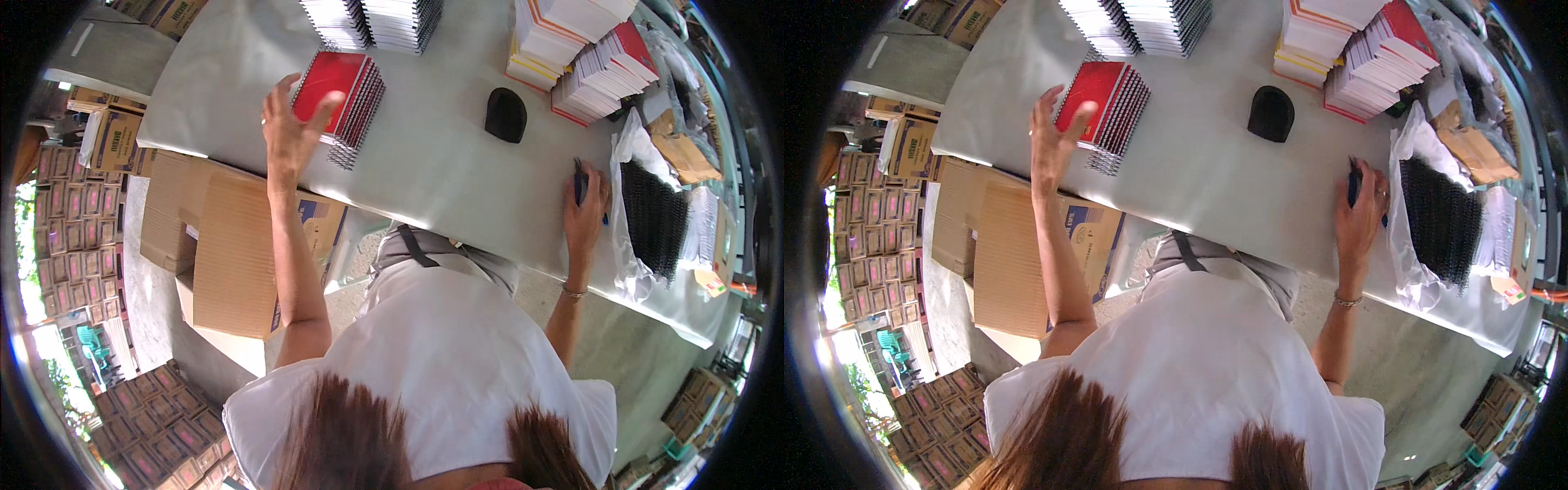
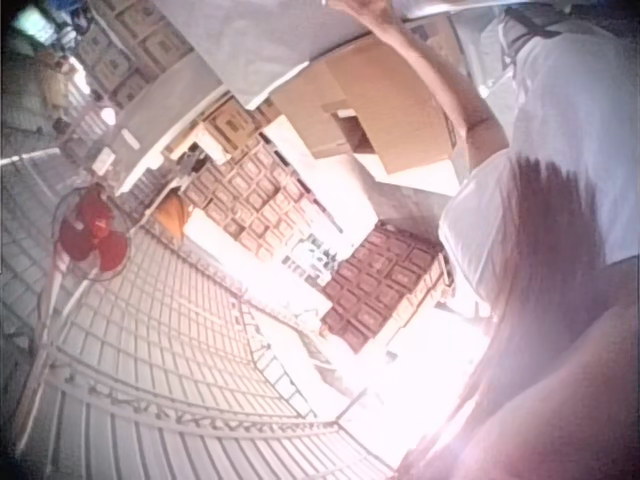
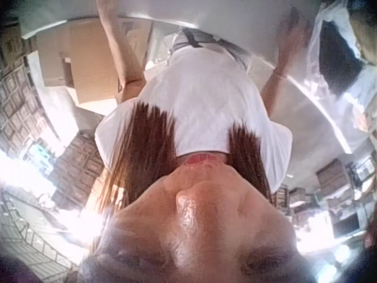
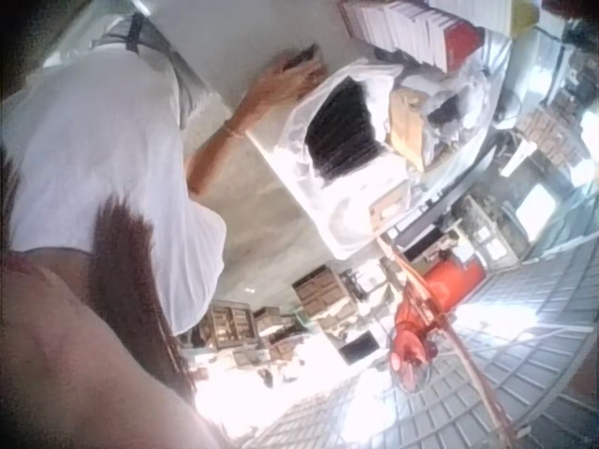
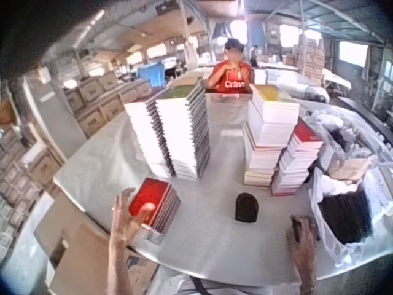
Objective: The person trims the ends of spiral bindings on red notebooks using pliers and a small black tool.
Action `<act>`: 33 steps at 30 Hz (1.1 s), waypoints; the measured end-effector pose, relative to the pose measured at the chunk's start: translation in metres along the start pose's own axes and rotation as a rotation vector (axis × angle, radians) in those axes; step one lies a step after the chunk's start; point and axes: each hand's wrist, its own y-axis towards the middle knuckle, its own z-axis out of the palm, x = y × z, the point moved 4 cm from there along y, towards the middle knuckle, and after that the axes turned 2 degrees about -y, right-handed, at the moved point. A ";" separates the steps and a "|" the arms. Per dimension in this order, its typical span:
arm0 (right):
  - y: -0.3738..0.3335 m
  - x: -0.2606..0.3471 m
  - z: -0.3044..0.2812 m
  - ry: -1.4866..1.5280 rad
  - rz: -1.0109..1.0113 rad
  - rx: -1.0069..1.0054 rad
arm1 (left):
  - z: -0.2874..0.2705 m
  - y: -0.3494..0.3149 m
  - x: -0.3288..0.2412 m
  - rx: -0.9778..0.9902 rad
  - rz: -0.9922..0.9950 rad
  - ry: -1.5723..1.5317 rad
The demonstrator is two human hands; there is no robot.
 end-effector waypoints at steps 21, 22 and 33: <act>0.244 -0.106 -0.040 0.756 0.305 0.068 | 0.017 0.000 -0.082 0.000 0.285 0.179; 0.239 -0.104 -0.044 0.695 0.266 -0.061 | 0.019 -0.004 -0.090 -0.026 0.320 0.126; 0.034 0.090 -0.043 0.932 0.366 -0.197 | 0.097 -0.066 -0.183 0.519 0.118 -1.083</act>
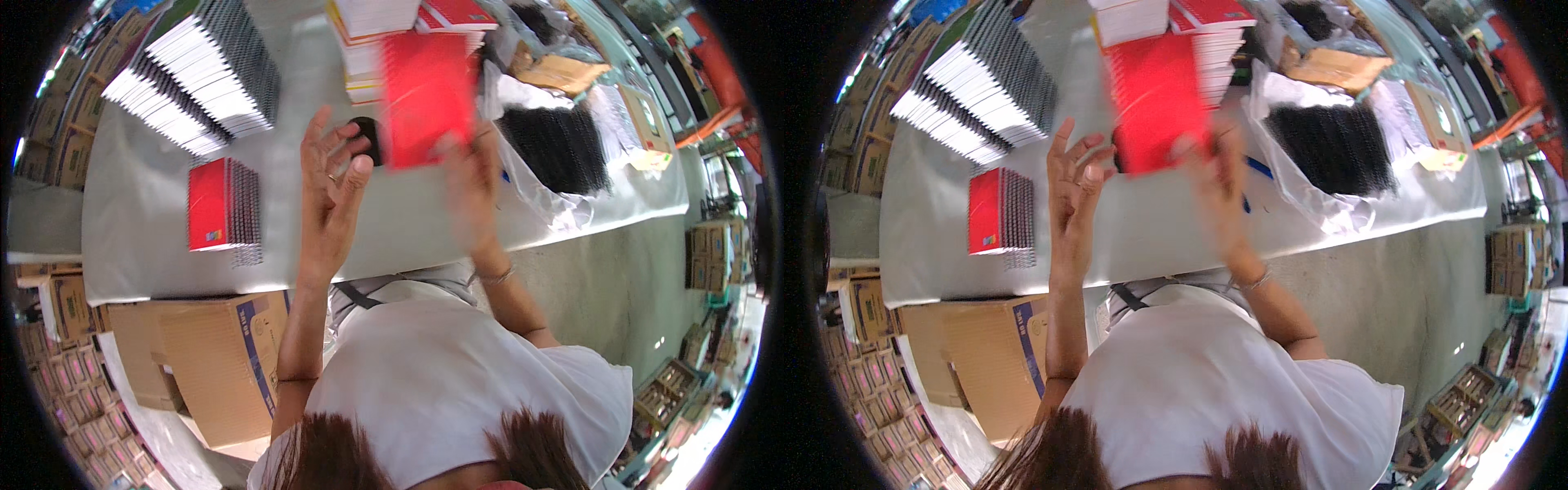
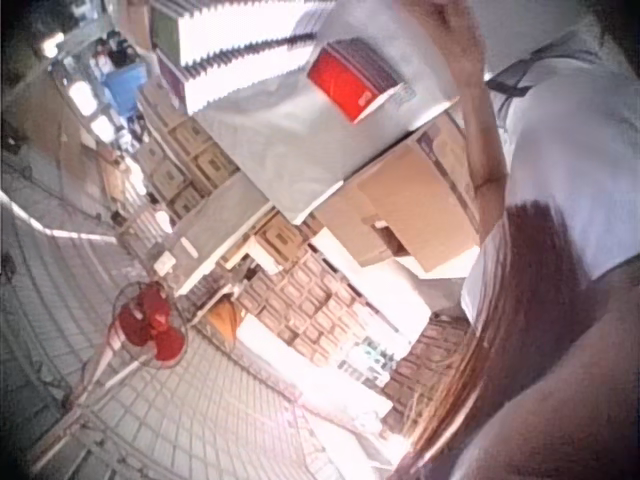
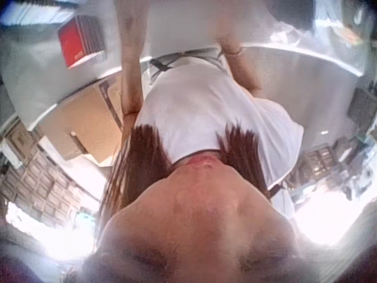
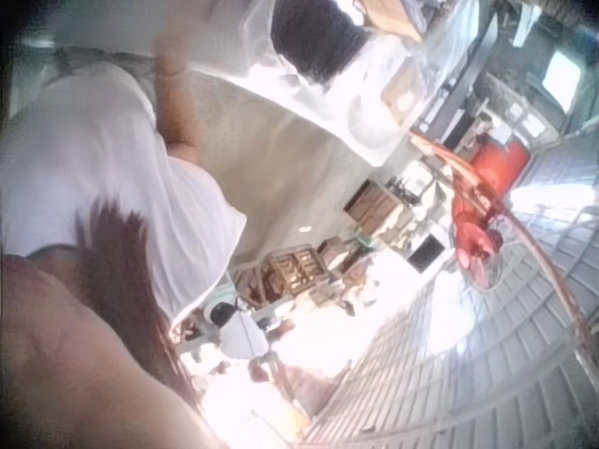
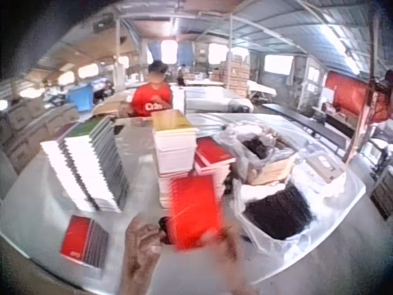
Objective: The person trims the ends of spiral bindings on red notebooks using pliers and a small black tool.
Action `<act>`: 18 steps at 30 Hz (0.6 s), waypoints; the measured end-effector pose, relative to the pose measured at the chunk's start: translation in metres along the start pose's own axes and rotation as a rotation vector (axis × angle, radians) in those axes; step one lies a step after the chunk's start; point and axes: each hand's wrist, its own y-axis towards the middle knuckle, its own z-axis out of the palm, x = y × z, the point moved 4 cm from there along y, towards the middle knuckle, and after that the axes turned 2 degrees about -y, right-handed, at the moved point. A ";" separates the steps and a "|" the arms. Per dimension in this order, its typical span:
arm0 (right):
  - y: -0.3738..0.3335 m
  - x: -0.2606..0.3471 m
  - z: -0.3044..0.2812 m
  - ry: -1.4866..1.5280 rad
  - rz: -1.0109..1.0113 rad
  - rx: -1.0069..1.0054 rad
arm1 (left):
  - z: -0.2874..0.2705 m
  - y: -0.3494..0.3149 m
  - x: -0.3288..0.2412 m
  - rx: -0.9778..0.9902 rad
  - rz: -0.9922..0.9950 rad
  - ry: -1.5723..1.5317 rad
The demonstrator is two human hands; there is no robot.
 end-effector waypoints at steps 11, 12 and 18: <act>0.094 -0.063 -0.161 -1.034 -0.162 0.173 | -0.028 -0.013 0.012 0.215 0.012 1.202; 0.096 -0.079 -0.166 -1.140 -0.119 0.181 | -0.029 -0.017 0.024 0.230 0.015 1.321; 0.084 -0.092 -0.123 -1.308 -0.154 0.134 | -0.028 -0.037 0.046 0.043 0.097 1.381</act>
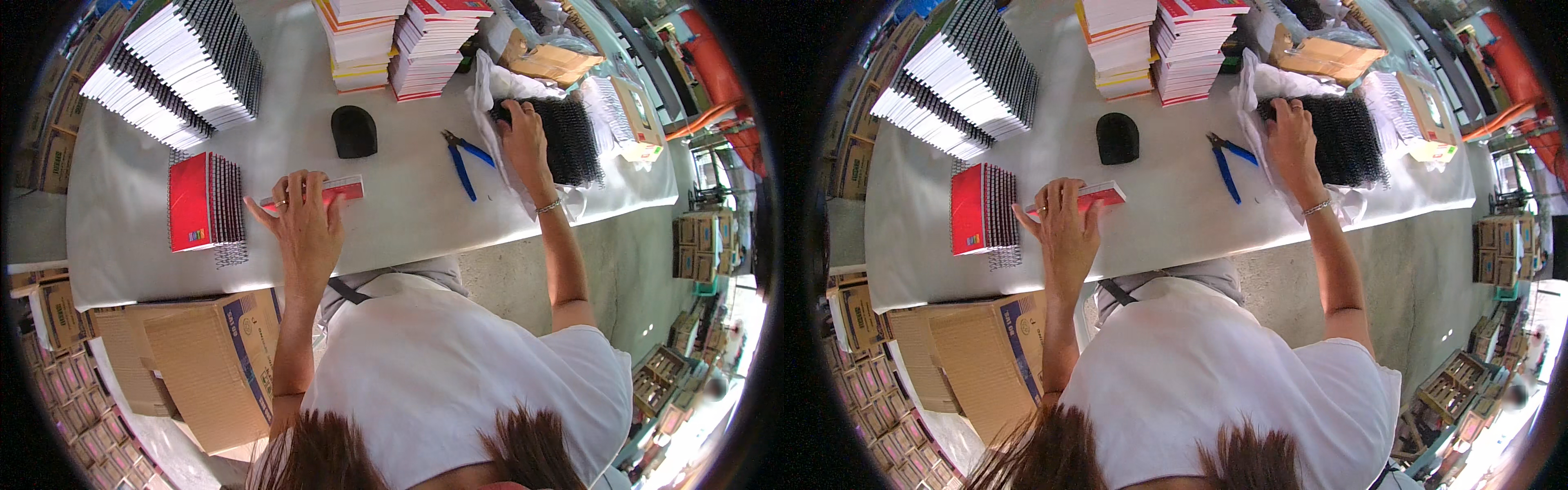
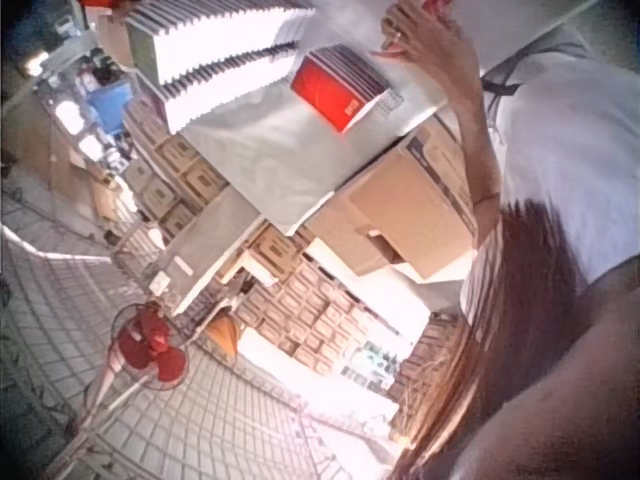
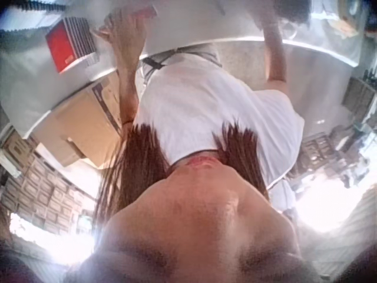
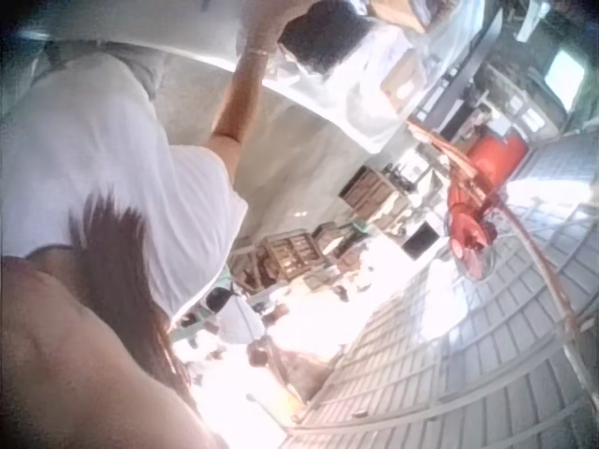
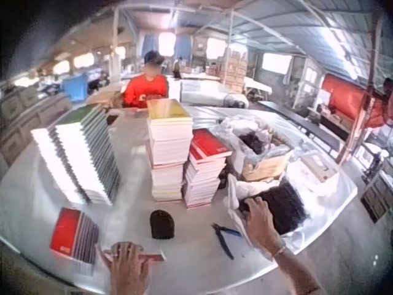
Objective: The person trims the ends of spiral bindings on red notebooks using pliers and a small black tool.
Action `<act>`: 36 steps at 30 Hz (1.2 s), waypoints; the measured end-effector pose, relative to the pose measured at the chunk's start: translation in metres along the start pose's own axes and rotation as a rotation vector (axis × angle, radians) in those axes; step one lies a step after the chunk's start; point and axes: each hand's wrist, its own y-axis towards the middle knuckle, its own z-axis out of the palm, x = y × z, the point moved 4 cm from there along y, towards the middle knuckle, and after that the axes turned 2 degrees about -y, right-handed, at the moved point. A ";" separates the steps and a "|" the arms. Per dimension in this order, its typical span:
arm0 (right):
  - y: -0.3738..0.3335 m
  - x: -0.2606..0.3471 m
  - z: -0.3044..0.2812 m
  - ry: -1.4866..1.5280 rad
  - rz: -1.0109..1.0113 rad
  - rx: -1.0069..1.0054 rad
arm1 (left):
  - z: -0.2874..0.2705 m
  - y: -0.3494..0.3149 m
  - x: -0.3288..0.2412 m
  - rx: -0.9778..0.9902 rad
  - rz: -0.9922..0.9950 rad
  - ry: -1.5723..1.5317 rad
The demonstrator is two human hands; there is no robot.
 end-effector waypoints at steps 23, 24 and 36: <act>0.029 0.023 -0.071 0.273 -0.043 0.108 | 0.015 0.002 -0.010 -0.262 -0.099 -0.152; 0.025 0.035 -0.076 0.347 -0.100 0.130 | 0.016 0.002 -0.009 -0.271 -0.096 -0.187; -0.047 0.174 -0.043 0.888 -0.291 0.417 | 0.014 0.007 -0.007 -0.224 -0.113 -0.215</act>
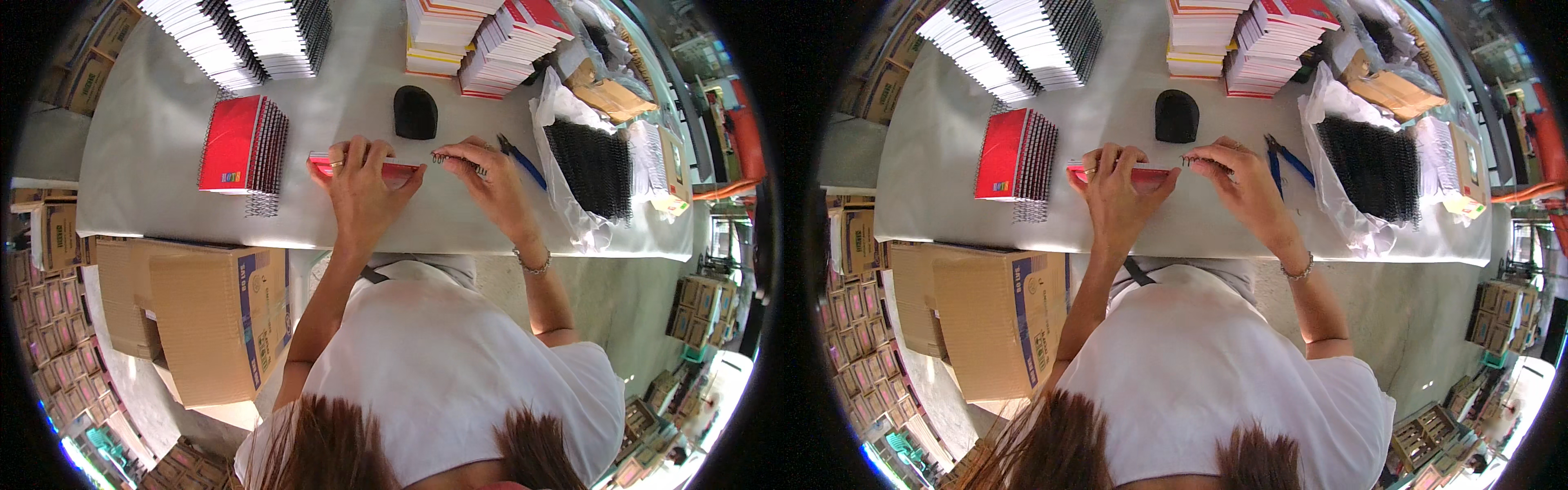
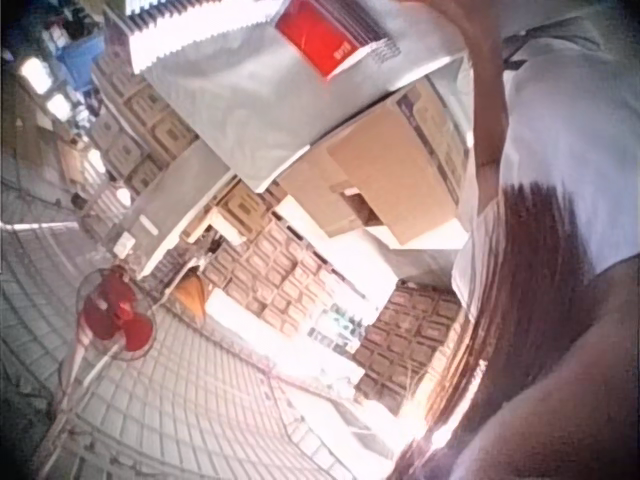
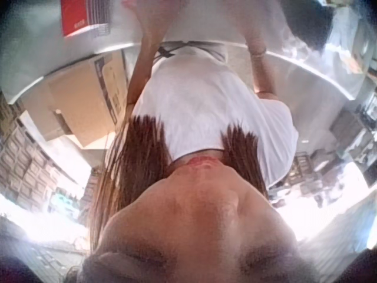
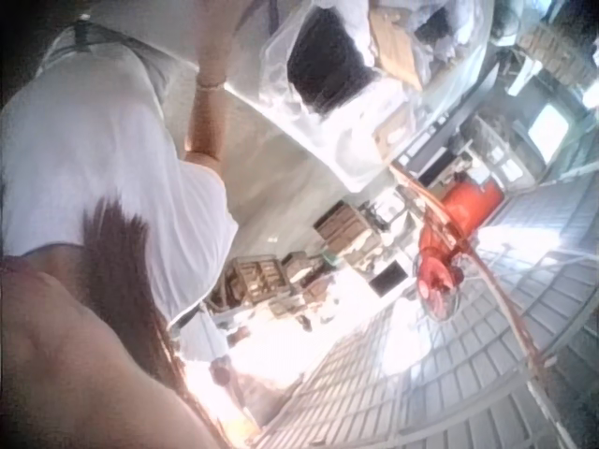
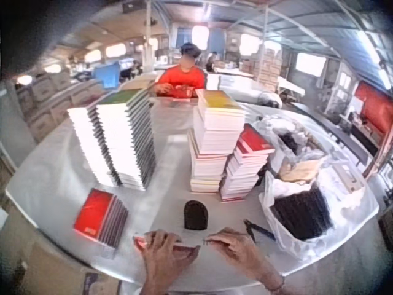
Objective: The person trims the ends of spiral bindings on red notebooks using pliers and a small black tool.
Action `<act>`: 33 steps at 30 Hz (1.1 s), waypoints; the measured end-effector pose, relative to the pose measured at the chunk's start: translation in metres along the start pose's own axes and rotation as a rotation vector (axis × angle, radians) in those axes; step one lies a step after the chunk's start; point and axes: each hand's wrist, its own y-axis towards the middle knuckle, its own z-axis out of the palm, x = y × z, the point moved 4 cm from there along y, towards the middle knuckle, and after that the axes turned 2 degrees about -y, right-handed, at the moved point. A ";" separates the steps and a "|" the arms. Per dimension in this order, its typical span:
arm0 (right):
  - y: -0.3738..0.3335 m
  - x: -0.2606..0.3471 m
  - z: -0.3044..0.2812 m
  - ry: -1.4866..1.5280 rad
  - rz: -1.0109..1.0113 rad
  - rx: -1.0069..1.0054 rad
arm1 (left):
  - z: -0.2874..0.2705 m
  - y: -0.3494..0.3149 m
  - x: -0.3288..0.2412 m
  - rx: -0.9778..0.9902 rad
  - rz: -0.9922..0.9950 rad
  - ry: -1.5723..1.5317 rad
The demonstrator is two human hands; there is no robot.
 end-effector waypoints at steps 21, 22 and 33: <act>-0.002 0.004 0.025 -0.147 -0.179 0.006 | -0.004 -0.001 0.003 0.114 0.006 0.028; -0.004 0.003 0.027 -0.278 -0.231 -0.019 | -0.005 -0.001 0.003 0.118 0.006 0.034; 0.006 0.011 0.033 -0.394 -0.214 -0.170 | -0.018 0.002 0.012 0.168 -0.001 -0.131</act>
